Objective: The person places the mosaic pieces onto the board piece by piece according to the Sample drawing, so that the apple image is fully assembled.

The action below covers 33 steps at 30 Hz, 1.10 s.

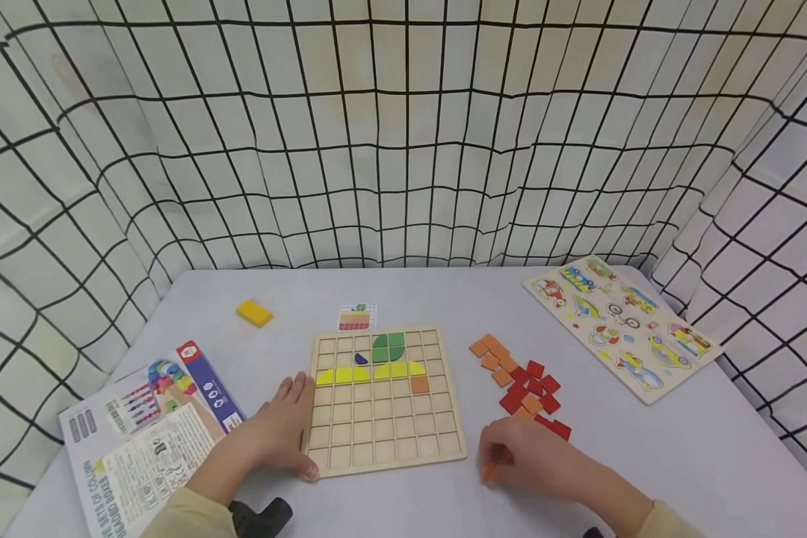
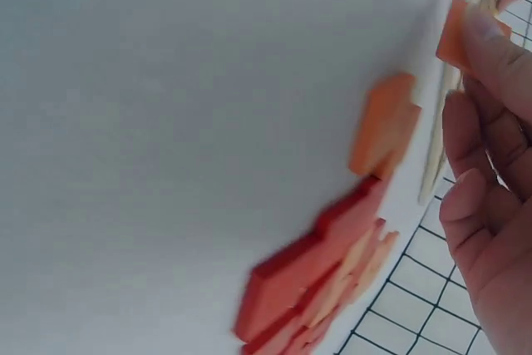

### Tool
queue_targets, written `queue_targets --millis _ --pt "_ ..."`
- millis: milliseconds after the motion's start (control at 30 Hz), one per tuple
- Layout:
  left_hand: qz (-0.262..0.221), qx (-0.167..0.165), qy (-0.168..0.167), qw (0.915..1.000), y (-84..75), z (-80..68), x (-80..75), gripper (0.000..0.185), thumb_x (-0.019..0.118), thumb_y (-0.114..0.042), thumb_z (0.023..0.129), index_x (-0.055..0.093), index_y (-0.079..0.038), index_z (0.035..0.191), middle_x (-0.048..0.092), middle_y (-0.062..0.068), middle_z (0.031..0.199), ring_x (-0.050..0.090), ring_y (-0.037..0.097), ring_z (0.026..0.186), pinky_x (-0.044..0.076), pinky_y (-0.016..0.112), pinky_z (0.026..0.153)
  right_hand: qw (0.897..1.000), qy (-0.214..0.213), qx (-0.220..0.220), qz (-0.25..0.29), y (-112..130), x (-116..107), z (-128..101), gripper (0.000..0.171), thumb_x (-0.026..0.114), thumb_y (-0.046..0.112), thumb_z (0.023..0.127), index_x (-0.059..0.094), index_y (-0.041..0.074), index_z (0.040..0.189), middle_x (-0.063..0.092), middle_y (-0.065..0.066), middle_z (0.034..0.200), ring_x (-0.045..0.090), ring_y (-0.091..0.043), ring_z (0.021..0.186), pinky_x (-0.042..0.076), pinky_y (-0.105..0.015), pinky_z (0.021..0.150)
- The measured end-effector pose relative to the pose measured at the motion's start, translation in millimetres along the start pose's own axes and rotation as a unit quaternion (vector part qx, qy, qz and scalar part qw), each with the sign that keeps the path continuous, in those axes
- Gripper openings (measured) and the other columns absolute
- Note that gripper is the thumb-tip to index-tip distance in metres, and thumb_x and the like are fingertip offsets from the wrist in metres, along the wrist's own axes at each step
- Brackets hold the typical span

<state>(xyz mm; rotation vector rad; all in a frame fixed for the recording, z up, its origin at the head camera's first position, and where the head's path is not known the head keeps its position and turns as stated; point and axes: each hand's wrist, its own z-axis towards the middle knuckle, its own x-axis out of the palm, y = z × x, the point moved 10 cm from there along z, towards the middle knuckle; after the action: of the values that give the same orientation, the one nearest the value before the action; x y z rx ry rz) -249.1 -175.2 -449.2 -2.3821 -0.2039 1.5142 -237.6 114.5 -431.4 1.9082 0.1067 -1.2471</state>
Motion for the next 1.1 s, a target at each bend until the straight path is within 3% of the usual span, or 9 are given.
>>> queue_targets --millis 133,267,533,1100 --pt "0.0 -0.002 0.002 1.0 0.1 0.5 1.2 0.135 0.099 -0.036 0.06 0.019 0.014 0.156 0.012 0.036 0.166 0.01 0.056 0.154 0.024 0.074 0.116 0.999 -0.035 0.003 0.023 4 -16 16 0.017 0.08 0.019 0.088 0.066 0.028 0.09 0.063 0.018 0.085 0.056 0.002 0.08 0.053 -0.018 0.069" --pt "-0.002 -0.002 0.002 1.0 0.2 -0.2 1.2 0.134 0.099 -0.035 0.06 0.02 0.014 0.156 0.012 0.036 0.166 0.01 0.056 0.154 0.024 0.074 0.116 0.997 -0.076 -0.008 0.012 13 -26 42 0.015 0.079 0.015 0.089 0.067 0.024 0.09 0.063 0.015 0.087 0.056 0.0 0.082 0.053 -0.018 0.07" --pt "-0.005 -0.003 0.002 1.0 0.4 -0.8 1.0 0.134 0.099 -0.035 0.06 0.02 0.013 0.157 0.011 0.035 0.166 0.009 0.055 0.154 0.023 0.074 0.117 0.997 -0.078 0.021 0.015 16 -17 85 0.008 0.075 0.014 0.093 0.069 0.018 0.093 0.062 0.01 0.086 0.054 -0.007 0.079 0.05 -0.019 0.069" --pt "0.004 -0.003 -0.007 1.0 -1.4 -1.9 -1.7 0.134 0.1 -0.035 0.059 0.021 0.014 0.156 0.013 0.035 0.166 0.011 0.055 0.154 0.025 0.074 0.116 0.995 -0.076 0.062 -0.006 9 -7 108 0.005 0.076 0.015 0.092 0.076 0.009 0.092 0.067 0.007 0.086 0.054 -0.009 0.079 0.05 -0.019 0.069"
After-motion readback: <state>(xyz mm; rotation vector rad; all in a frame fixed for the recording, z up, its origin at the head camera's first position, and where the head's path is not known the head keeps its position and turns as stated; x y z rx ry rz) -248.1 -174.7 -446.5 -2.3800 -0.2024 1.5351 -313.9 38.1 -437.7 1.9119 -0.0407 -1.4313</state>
